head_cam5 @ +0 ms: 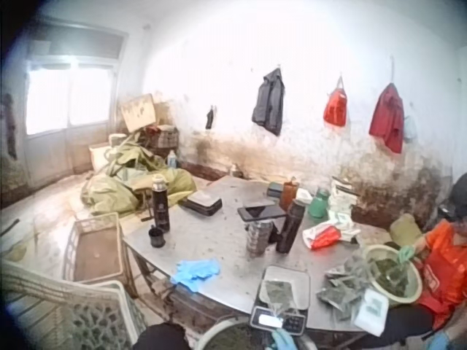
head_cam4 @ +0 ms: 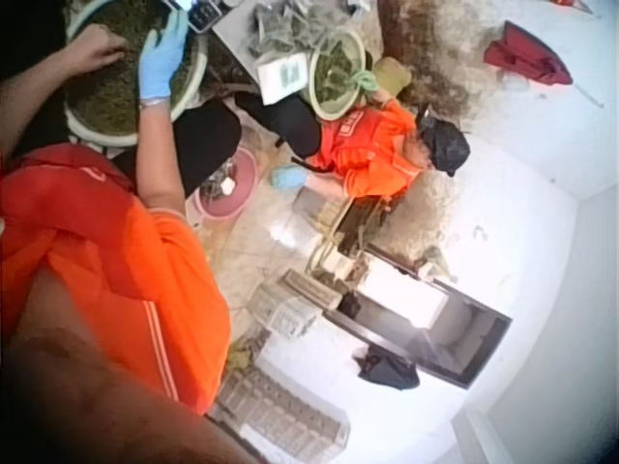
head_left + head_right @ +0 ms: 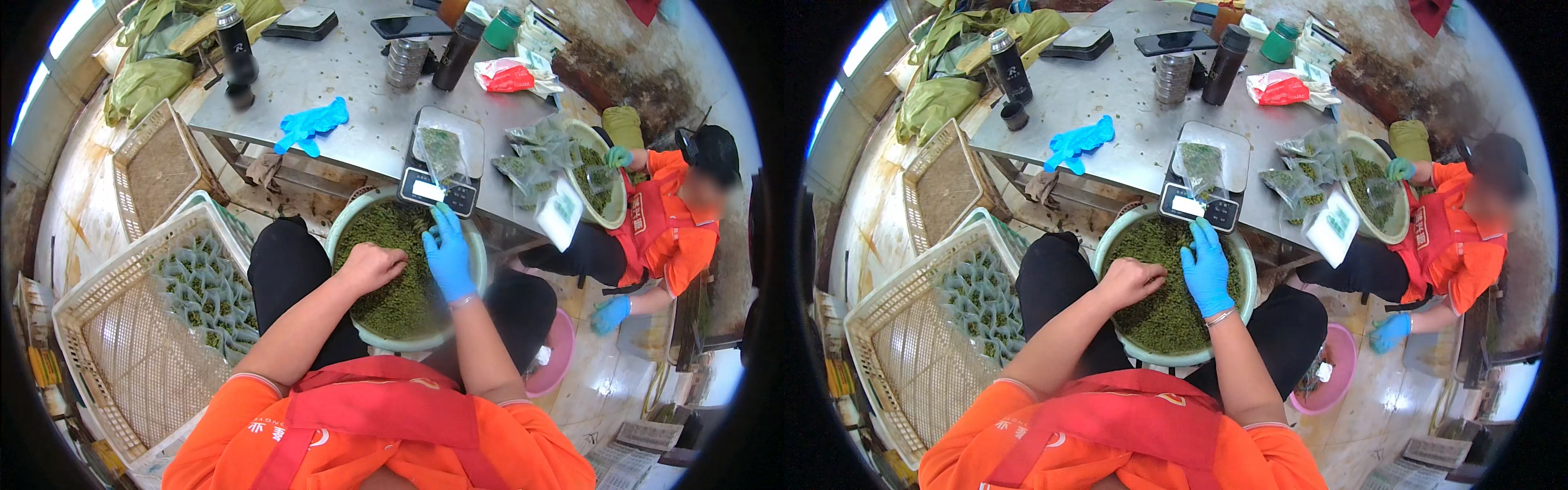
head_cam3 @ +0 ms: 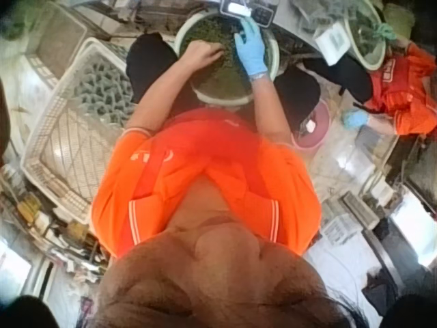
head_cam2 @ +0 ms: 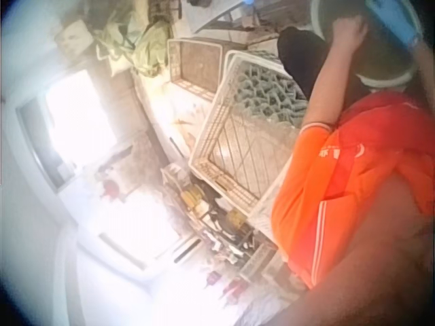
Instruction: The person scoops green tea leaves from a large bowl into small plastic bags, weighs each bag on a digital scale, and places the filled bags into a white crate. A coworker performs a similar task at an adjacent station.
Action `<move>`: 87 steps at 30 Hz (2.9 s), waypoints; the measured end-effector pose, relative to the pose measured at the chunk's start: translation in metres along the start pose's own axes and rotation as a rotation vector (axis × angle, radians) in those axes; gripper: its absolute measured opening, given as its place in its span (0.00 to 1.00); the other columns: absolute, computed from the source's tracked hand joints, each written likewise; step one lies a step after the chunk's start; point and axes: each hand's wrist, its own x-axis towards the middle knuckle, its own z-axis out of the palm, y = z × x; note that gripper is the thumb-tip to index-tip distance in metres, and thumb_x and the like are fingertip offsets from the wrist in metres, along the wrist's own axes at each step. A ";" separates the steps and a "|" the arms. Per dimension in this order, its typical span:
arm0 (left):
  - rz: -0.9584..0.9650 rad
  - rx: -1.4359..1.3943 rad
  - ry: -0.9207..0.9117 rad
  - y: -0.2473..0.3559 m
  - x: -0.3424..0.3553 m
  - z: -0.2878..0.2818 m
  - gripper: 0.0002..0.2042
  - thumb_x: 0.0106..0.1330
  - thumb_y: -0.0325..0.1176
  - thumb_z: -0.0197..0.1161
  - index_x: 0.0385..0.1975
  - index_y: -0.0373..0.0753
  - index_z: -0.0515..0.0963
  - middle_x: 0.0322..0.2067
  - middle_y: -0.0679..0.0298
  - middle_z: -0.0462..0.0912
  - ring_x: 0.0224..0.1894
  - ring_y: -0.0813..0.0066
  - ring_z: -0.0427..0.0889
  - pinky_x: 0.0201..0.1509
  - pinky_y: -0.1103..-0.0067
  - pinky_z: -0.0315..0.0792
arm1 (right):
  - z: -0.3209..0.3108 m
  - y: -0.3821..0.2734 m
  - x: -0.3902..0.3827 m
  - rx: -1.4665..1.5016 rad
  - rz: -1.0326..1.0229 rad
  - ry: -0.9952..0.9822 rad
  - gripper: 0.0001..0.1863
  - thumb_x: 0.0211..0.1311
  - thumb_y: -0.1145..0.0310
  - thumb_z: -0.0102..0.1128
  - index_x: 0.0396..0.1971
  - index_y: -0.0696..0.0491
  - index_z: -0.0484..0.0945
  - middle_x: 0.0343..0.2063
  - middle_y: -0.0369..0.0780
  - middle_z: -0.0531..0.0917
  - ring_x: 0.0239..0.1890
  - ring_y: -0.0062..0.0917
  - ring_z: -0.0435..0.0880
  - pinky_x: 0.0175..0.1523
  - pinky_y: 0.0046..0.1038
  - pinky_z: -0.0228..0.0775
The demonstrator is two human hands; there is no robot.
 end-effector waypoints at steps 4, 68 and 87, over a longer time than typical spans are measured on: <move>-0.012 0.024 0.005 -0.002 -0.002 0.002 0.07 0.57 0.38 0.58 0.30 0.44 0.78 0.18 0.57 0.78 0.23 0.59 0.79 0.27 0.66 0.73 | -0.009 -0.007 0.003 0.166 0.056 -0.010 0.19 0.54 0.78 0.56 0.49 0.56 0.74 0.52 0.38 0.72 0.35 0.18 0.74 0.41 0.20 0.70; -0.470 -1.251 -0.044 0.006 0.017 0.002 0.10 0.60 0.30 0.61 0.39 0.33 0.73 0.22 0.69 0.76 0.23 0.85 0.75 0.24 0.86 0.72 | -0.019 0.002 -0.007 1.417 0.697 -0.211 0.08 0.58 0.73 0.57 0.39 0.55 0.76 0.32 0.39 0.81 0.29 0.22 0.80 0.34 0.23 0.74; -0.496 -1.242 0.000 0.001 0.013 0.005 0.04 0.60 0.29 0.58 0.31 0.36 0.74 0.20 0.69 0.76 0.20 0.85 0.74 0.22 0.87 0.69 | -0.025 -0.011 -0.010 1.038 0.667 -0.173 0.09 0.58 0.72 0.57 0.38 0.57 0.75 0.32 0.40 0.81 0.30 0.25 0.82 0.35 0.25 0.76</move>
